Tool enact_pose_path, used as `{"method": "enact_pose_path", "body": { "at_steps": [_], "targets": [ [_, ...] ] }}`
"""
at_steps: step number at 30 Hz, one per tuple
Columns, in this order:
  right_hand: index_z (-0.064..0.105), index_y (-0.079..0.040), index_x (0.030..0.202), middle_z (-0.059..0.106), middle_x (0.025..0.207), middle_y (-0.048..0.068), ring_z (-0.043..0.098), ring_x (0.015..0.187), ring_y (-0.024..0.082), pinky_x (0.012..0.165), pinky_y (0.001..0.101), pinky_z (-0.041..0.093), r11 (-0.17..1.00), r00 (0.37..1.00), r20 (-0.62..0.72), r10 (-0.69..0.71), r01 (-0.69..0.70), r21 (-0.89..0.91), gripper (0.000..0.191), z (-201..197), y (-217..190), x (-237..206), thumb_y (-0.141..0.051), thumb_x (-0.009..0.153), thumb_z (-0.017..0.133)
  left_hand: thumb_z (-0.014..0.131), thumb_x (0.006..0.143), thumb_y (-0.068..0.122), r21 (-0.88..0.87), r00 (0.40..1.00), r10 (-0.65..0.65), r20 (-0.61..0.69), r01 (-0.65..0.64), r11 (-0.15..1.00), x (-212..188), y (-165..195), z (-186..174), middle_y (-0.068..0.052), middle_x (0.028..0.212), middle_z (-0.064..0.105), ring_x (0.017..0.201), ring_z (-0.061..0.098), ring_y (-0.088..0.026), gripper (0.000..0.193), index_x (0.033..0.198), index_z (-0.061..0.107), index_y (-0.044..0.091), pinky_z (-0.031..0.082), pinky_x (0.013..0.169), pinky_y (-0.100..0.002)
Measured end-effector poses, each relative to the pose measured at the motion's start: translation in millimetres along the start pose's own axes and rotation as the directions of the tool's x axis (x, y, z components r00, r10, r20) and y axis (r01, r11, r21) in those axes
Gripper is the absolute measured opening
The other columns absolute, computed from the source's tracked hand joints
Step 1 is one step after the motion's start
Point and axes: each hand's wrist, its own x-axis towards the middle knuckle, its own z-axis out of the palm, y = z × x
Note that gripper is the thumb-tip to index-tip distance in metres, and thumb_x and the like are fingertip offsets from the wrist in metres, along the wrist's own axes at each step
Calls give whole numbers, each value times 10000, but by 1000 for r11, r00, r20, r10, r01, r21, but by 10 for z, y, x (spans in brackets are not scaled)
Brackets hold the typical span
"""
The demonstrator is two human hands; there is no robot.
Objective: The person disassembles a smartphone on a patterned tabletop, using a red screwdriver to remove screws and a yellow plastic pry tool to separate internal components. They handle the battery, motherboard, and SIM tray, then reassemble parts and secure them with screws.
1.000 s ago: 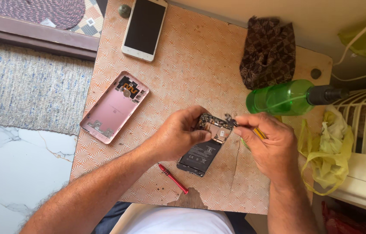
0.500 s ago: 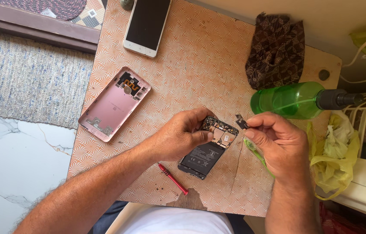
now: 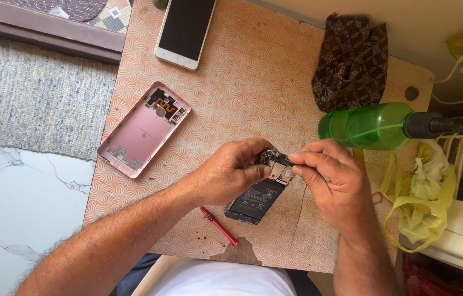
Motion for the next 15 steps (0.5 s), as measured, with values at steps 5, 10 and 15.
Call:
{"method": "enact_pose_path", "body": {
  "at_steps": [5,10,15],
  "targets": [
    [744,-37,1061,703,990,47,674,901,131,714,242,568,999,1000,-2,-22,22,-26,222,38,30,13,56,860,758,610,989,104,-27,1000,-10,15,10,1000,-5,-4,-6,-14,893,685,832,624,-68,234,1210,640,37,550,744,-273],
    [742,-27,1058,698,995,58,671,898,139,706,249,556,998,1000,-14,-25,24,-63,211,49,29,-2,56,865,751,598,995,118,-48,999,29,21,-28,998,0,-47,-11,-20,921,687,870,628,-73,243,1213,634,17,553,781,-278],
    [743,-43,1074,693,992,57,682,899,151,717,264,560,994,999,-45,-22,17,-105,218,57,-25,-24,24,868,768,538,1018,200,-117,999,46,29,-42,992,30,-131,-21,-35,958,707,914,647,-84,294,1217,644,11,560,827,-286]
  ]
}}
